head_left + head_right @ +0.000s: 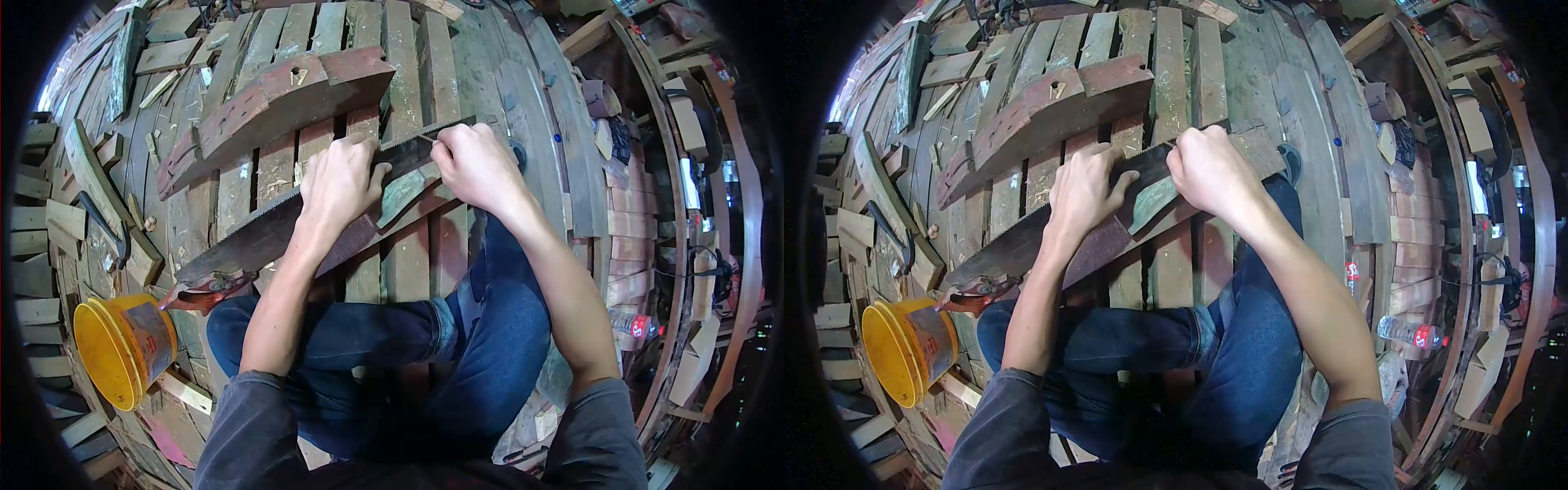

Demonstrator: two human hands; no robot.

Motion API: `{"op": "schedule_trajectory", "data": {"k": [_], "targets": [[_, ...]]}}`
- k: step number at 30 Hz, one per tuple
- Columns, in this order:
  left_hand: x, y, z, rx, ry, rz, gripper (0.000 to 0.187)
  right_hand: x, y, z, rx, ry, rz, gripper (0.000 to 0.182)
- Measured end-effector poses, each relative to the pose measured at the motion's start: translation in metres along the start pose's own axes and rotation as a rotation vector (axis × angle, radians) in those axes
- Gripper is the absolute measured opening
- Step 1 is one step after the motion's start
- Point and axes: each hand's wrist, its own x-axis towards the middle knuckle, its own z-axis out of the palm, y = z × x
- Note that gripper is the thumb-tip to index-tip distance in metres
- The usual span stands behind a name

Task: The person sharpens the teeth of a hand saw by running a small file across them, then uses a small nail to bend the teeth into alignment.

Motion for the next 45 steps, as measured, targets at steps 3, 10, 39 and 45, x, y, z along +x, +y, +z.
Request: {"op": "schedule_trajectory", "data": {"k": [3,10,39,45], "targets": [[0.0,0.0,0.001,0.015,0.009,0.009,0.029,0.001,0.001,0.001,-0.018,-0.026,-0.024,0.025],[0.0,-0.001,0.001,0.006,0.017,0.021,0.028,0.002,-0.002,-0.002,-0.019,-0.068,-0.019,0.026],[0.005,-0.009,-0.005,-0.011,0.027,-0.012,0.033,0.008,0.024,0.015,0.268,0.015,0.049,0.034],[0.005,-0.008,-0.006,-0.001,0.015,-0.017,0.034,0.005,0.023,-0.016,1.449,-0.313,0.461,0.04]]}}
